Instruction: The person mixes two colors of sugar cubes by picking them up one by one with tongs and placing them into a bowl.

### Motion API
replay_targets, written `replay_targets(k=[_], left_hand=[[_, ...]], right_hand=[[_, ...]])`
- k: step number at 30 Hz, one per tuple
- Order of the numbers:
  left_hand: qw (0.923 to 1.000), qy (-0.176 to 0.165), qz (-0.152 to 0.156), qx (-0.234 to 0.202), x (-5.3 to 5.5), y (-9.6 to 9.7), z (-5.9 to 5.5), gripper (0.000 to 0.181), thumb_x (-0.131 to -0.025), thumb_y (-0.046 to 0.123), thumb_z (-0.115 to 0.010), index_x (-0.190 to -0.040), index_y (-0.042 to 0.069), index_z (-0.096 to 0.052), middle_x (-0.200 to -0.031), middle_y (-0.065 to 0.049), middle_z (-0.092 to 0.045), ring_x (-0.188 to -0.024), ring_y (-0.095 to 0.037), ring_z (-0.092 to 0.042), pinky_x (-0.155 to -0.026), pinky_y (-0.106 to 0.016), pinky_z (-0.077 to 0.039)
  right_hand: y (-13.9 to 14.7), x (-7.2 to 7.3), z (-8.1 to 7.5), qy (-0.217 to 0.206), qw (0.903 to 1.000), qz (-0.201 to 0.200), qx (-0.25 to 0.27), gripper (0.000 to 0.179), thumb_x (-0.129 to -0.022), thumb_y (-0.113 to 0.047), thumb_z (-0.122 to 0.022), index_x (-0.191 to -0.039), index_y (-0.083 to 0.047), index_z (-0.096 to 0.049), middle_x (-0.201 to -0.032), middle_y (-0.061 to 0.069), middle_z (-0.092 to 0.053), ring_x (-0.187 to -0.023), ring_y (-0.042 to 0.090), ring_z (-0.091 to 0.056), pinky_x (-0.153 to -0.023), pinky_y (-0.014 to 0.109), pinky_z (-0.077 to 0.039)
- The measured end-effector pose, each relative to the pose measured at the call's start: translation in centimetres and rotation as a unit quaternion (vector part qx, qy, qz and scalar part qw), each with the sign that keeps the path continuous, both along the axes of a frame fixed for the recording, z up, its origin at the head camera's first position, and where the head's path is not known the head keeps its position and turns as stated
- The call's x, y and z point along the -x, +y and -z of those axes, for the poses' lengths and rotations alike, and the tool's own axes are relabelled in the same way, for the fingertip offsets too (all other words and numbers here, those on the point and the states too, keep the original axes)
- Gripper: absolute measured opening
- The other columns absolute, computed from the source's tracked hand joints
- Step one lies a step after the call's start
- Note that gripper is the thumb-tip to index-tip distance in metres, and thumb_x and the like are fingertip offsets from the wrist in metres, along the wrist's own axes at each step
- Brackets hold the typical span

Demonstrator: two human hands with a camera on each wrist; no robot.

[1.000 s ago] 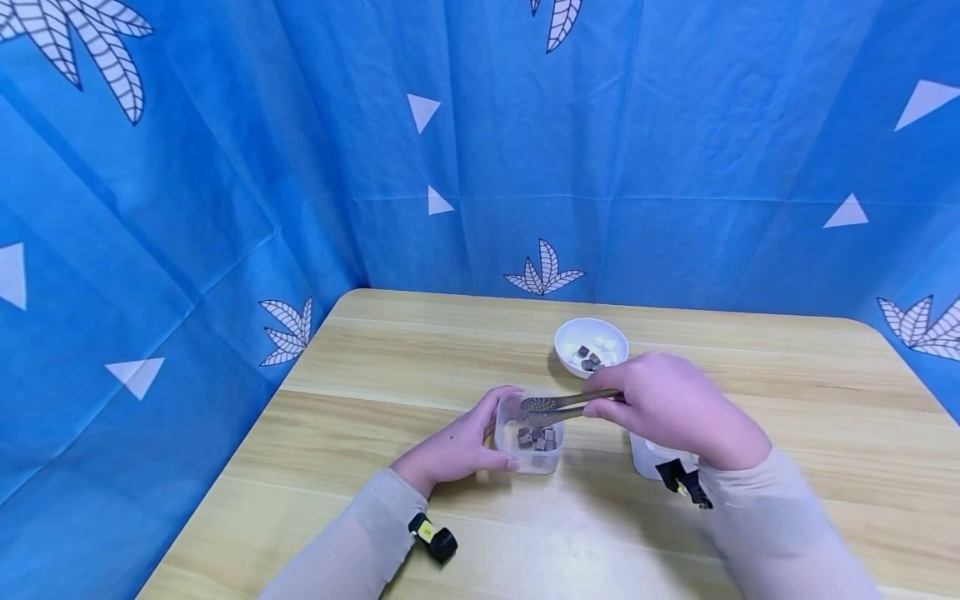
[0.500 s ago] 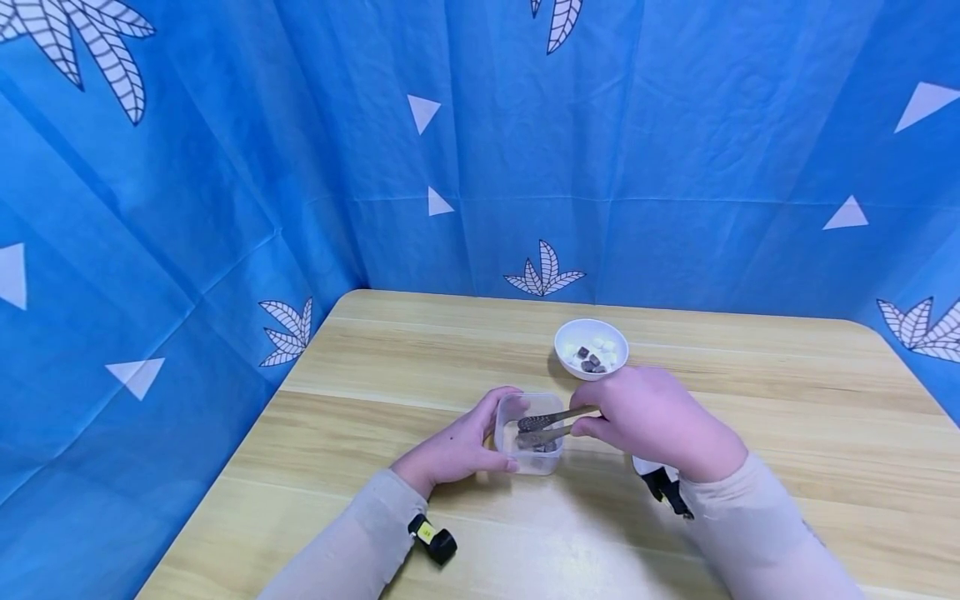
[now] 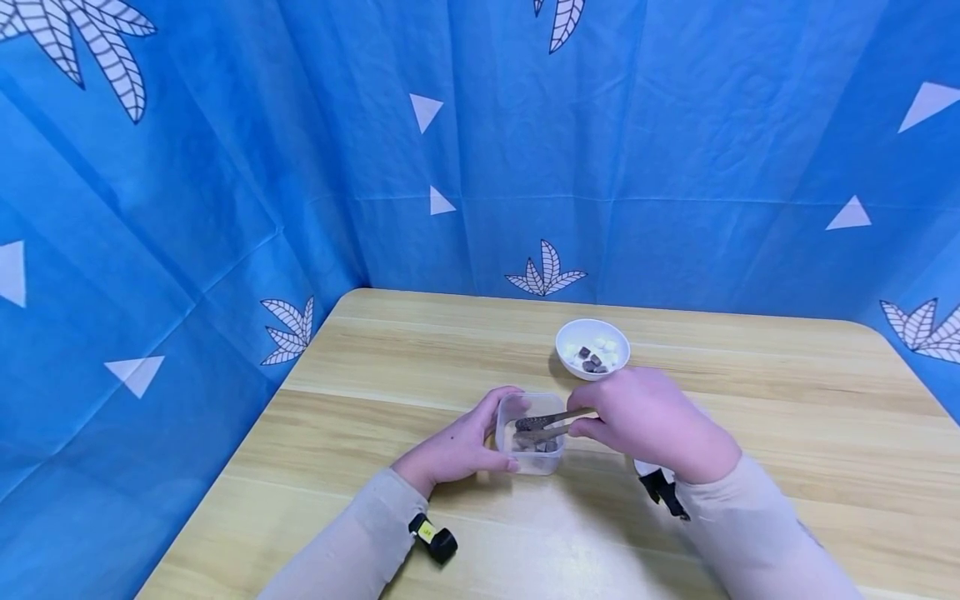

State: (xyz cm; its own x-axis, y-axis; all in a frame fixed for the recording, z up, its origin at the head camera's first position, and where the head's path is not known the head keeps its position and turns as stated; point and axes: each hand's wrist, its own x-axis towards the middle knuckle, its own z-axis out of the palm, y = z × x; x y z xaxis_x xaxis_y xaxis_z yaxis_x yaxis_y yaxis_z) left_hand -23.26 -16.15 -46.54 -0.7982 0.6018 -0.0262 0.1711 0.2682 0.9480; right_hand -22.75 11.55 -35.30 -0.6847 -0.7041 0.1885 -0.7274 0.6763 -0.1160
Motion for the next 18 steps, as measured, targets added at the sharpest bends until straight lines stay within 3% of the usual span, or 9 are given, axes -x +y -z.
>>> replay_targets(k=[10,18], left_hand=[[1.0,0.006,0.001,0.002,0.2,0.0,0.1,0.09,-0.081,0.013,-0.082,-0.152,0.029,-0.029,-0.153,0.01,-0.043,-0.142,-0.007,-0.036,-0.121,-0.036,-0.021],[0.9999,0.004,0.012,-0.011,0.2,0.0,0.2,0.09,-0.082,0.012,-0.081,-0.153,0.026,-0.028,-0.15,0.007,-0.045,-0.14,-0.008,-0.038,-0.12,-0.035,-0.022]], right_hand=[[0.7,0.5,-0.5,-0.012,0.9991,-0.013,0.04,0.006,-0.087,-0.03,-0.081,-0.089,-0.029,-0.075,-0.075,-0.024,-0.059,-0.057,-0.001,-0.046,-0.054,0.026,-0.043],[-0.4,0.4,0.3,-0.004,0.9995,0.03,0.008,0.013,-0.085,-0.039,-0.08,-0.092,-0.03,-0.075,-0.071,-0.02,-0.059,-0.052,0.004,-0.043,-0.044,0.029,-0.036]])
